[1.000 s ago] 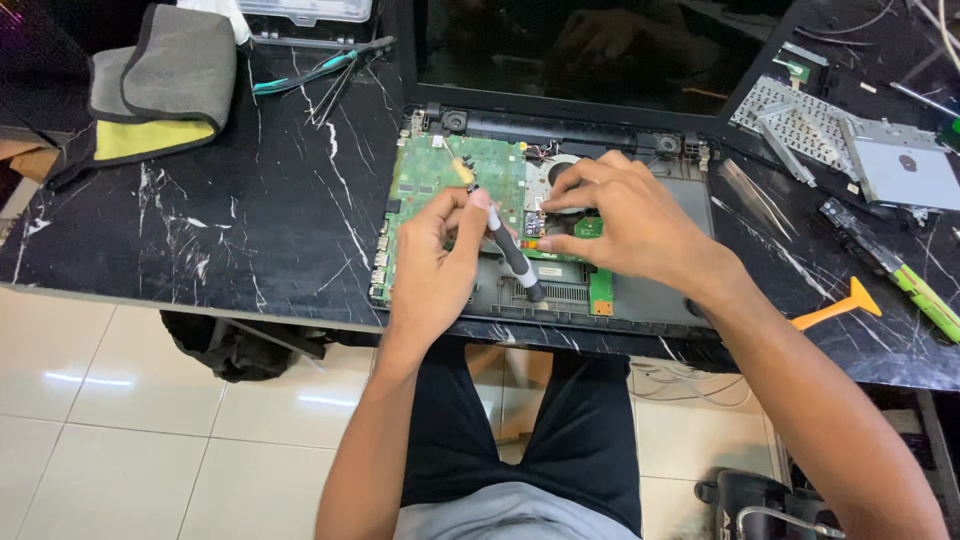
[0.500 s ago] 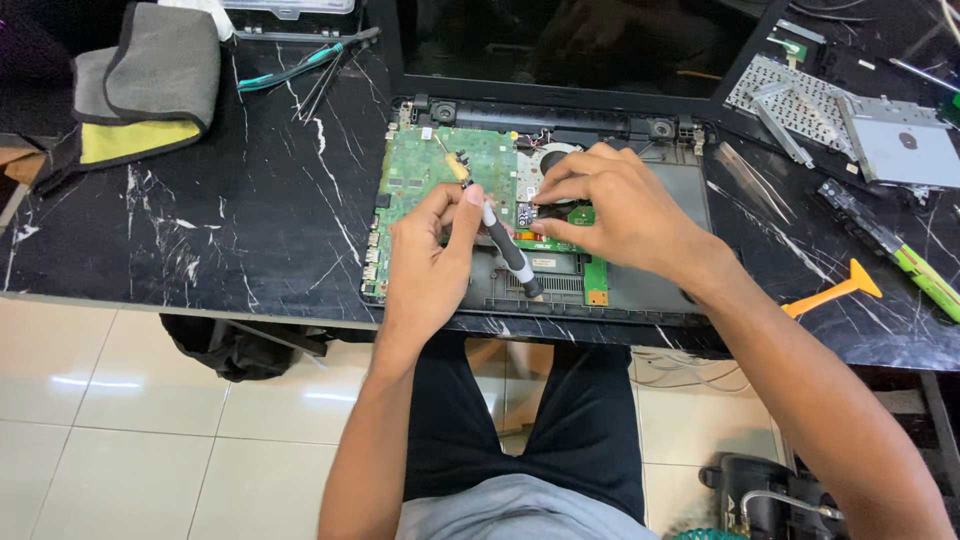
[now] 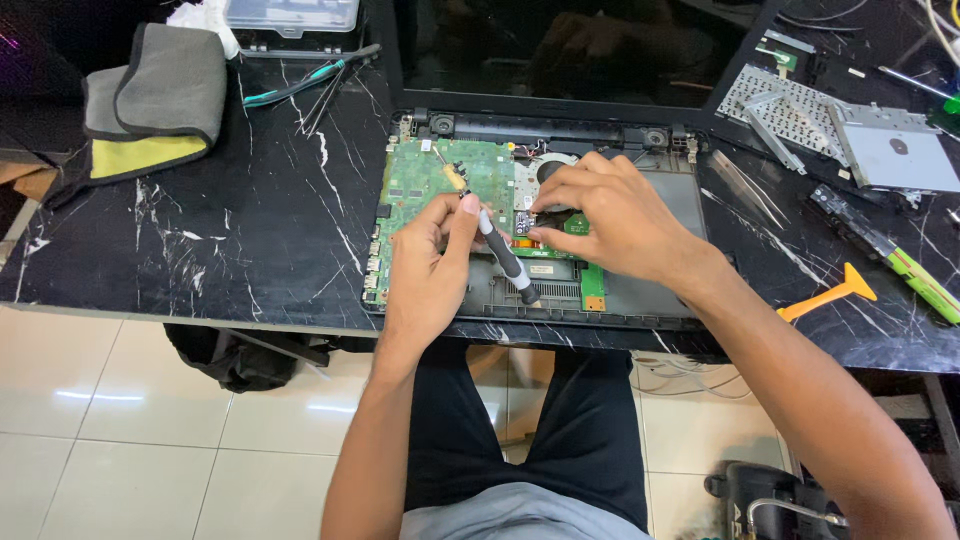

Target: The person uses a screwdriver to remove screws from a laptop's cooling fan and heatsink assembly. They carefully detach the fan from the motherboard and lift the entire cooling unit out of the laptop chassis.

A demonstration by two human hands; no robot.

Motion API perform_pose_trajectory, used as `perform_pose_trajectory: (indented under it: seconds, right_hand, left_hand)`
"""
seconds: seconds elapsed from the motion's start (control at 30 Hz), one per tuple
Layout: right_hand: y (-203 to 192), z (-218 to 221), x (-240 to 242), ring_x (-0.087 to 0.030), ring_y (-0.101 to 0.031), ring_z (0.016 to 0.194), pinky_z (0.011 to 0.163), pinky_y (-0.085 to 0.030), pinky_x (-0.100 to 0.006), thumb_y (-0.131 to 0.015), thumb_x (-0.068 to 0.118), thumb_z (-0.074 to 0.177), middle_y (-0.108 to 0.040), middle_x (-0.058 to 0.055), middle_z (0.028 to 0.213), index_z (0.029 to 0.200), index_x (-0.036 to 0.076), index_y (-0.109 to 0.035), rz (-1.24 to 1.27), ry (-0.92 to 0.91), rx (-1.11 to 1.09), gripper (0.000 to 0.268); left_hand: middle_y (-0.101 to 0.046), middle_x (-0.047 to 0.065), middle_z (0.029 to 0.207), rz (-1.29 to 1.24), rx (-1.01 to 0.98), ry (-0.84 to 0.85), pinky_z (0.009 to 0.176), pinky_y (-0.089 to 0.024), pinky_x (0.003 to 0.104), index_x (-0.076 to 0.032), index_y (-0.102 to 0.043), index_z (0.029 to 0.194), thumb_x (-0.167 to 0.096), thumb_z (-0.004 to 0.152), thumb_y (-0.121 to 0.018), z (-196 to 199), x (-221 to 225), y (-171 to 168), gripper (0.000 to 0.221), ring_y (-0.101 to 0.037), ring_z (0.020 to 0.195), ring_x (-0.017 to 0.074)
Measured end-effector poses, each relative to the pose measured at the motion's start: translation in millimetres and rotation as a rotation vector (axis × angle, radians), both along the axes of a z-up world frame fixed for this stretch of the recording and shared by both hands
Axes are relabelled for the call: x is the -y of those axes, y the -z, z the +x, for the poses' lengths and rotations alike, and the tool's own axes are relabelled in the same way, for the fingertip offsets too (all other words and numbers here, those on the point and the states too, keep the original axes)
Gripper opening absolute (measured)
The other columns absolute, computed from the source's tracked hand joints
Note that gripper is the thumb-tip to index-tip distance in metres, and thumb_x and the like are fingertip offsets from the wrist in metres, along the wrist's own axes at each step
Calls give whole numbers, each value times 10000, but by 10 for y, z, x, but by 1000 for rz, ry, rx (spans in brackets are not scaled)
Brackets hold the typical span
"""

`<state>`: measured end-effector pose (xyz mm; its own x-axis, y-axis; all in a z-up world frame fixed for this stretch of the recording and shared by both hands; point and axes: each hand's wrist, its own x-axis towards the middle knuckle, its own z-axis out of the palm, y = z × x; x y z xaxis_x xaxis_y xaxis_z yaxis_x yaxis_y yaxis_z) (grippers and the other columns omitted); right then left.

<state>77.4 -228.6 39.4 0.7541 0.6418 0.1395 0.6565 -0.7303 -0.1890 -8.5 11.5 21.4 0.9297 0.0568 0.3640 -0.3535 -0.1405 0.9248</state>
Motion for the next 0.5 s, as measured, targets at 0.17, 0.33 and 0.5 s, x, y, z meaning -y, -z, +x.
perform_pose_trajectory:
  seconds: [0.17,0.33,0.5]
  right_hand:
    - [-6,-5,8,-207,-676,1242,1061,-475,-415,-808,457,1082,-822,34,1351,1296,186,-858,-17,-3,14,350]
    - [-48,-16,24,-206,-682,1236,1051,-470,-403,-780,434,1097,-826,25,1354,1297,193,-861,-28,-8,3,323]
    - [-68,-43,99,-197,-680,1207,1027,-468,-390,-785,447,1103,-828,14,1332,1306,208,-859,20,29,-12,322]
  left_hand:
    - [-877,196,924,9,-2,5,914,-658,414,-56,-769,1031,-298,1241,-551,-8,15,-23,387,-789,905,196]
    - [-865,165,885,3,7,5,927,-651,399,-77,-752,999,-302,1242,-551,-16,30,-25,387,-771,890,171]
    - [-862,155,878,8,3,3,930,-658,397,-80,-748,999,-302,1241,-555,-12,19,-28,381,-770,898,163]
